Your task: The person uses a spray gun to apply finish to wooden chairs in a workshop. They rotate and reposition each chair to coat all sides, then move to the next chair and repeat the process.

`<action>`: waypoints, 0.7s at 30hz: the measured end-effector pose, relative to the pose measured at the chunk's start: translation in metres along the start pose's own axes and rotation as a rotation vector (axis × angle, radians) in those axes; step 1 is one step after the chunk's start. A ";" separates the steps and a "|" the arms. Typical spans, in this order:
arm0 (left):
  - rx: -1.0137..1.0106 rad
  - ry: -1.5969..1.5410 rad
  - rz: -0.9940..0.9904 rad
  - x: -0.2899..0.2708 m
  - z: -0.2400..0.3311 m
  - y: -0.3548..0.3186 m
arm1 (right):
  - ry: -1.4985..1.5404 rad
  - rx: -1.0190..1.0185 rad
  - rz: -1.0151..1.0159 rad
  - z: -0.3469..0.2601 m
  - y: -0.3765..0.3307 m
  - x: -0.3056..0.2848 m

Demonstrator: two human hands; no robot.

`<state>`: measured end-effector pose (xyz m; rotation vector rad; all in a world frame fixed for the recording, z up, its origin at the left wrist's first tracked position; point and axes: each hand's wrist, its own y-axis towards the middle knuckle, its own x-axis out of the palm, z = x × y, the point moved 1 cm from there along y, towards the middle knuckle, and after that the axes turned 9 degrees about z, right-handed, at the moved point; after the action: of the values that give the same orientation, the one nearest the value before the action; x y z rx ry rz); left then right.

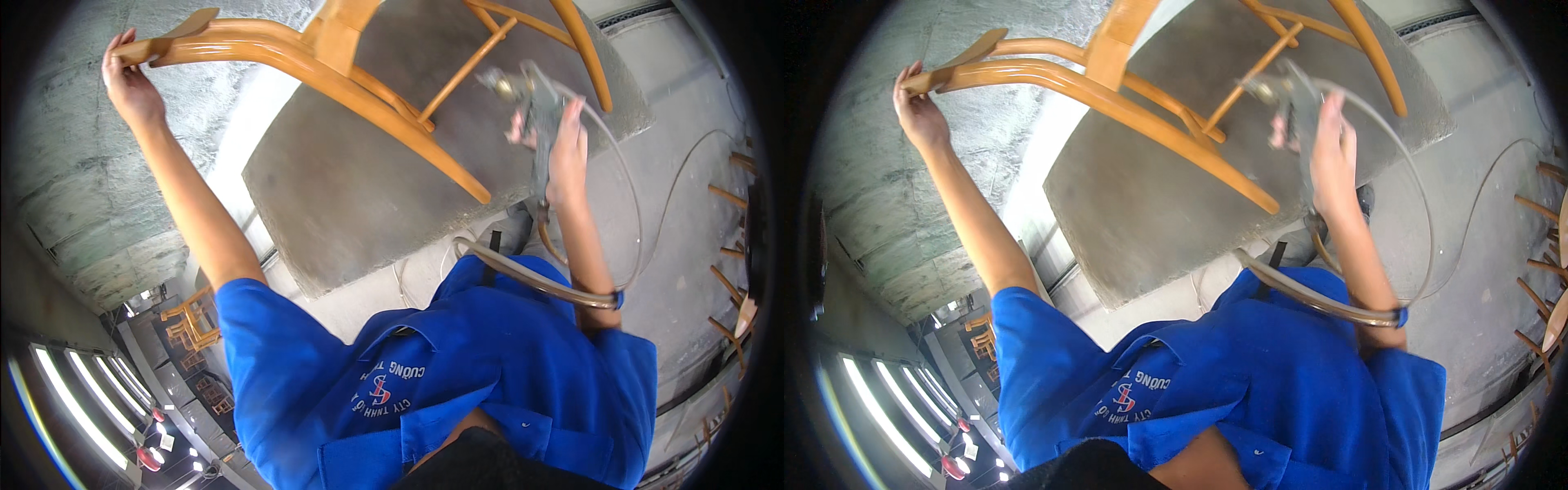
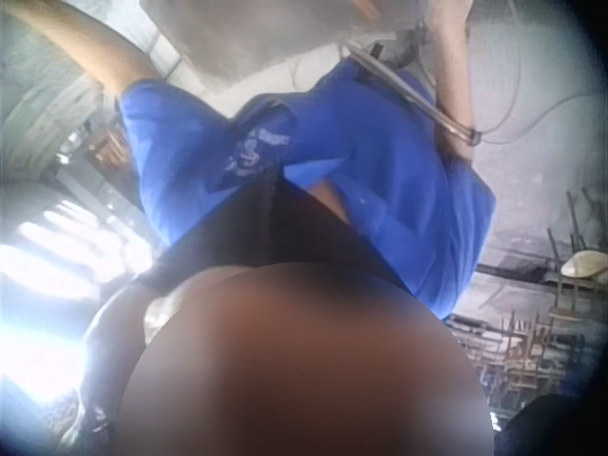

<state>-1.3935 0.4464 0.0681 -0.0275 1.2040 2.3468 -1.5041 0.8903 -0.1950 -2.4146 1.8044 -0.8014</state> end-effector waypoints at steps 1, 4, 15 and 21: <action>0.043 -0.005 -0.024 0.000 0.011 -0.010 | 0.120 -0.098 -0.163 -0.022 0.003 0.023; 0.056 -0.071 -0.015 0.005 0.038 -0.034 | 0.147 -0.154 -0.371 -0.073 0.025 0.089; 0.198 -0.080 0.000 0.008 0.040 -0.061 | -0.011 0.030 -0.229 -0.078 0.014 0.090; 0.136 0.176 0.224 0.013 0.048 -0.067 | 0.013 -0.124 -0.174 -0.083 -0.016 0.013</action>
<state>-1.3661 0.5210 0.0438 -0.0568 1.5210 2.4891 -1.5218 0.9071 -0.1132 -2.6811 1.7149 -0.7390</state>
